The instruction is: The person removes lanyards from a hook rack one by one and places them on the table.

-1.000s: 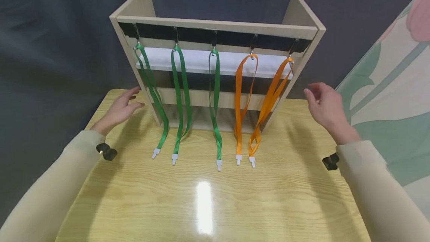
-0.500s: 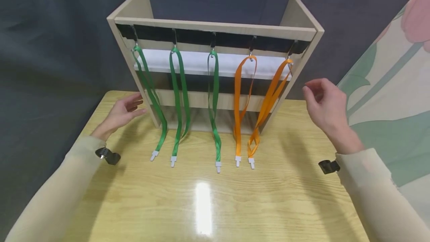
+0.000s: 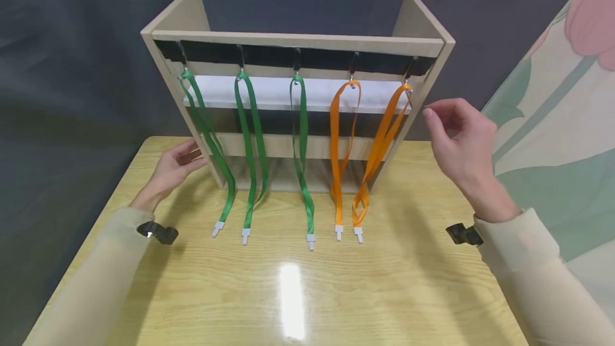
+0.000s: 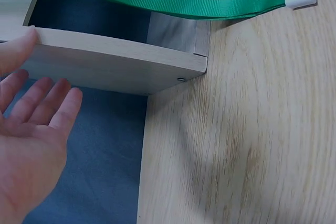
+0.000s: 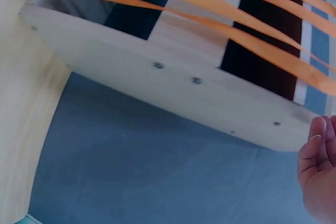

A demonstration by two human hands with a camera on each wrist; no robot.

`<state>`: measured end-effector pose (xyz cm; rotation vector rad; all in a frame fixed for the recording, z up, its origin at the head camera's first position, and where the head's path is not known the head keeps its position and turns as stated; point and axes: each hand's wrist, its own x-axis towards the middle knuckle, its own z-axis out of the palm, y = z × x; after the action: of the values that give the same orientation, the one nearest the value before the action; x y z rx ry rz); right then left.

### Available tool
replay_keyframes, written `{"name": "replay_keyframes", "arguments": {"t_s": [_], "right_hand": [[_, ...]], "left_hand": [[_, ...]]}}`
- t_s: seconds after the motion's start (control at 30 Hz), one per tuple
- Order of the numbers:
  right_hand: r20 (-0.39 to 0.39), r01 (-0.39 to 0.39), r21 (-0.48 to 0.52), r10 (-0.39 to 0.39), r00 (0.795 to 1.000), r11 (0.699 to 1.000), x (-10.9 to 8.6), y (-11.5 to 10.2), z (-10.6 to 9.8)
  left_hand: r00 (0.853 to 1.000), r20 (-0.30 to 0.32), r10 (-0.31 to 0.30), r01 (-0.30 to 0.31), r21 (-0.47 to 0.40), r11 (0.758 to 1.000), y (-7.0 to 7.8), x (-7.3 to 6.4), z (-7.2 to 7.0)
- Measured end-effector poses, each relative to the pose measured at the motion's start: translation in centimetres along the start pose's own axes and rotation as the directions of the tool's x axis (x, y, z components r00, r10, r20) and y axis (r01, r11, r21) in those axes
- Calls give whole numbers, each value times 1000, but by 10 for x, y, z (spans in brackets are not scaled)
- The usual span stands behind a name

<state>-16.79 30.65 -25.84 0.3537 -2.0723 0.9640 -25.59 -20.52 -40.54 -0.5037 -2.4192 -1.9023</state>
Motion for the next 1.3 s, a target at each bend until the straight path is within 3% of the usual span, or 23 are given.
{"name": "replay_keyframes", "arguments": {"t_s": [0.2, 0.33, 0.53, 0.67, 1.03, 1.3], "right_hand": [[97, 5, -49, -1, 995, 999, 8, -1, 1], [115, 15, -69, -7, 993, 997, 14, -1, 2], [156, -70, -37, 75, 985, 997, 23, -12, 1], [193, -135, -17, 136, 972, 991, 29, -15, 0], [283, -206, 46, 185, 941, 978, 39, -14, -3], [306, -191, 45, 168, 937, 981, 42, -13, -6]], "left_hand": [[1000, -18, 8, -7, 63, 998, 5, -2, 5], [1000, -13, 19, -18, 77, 997, 21, -6, 11], [999, -31, 18, -14, 103, 995, 36, -11, 16], [999, -36, 15, -12, 99, 995, 38, -11, 18], [999, -34, 29, -26, 101, 995, 42, -11, 19], [999, -41, 6, -1, 109, 994, 43, -10, 19]]}}
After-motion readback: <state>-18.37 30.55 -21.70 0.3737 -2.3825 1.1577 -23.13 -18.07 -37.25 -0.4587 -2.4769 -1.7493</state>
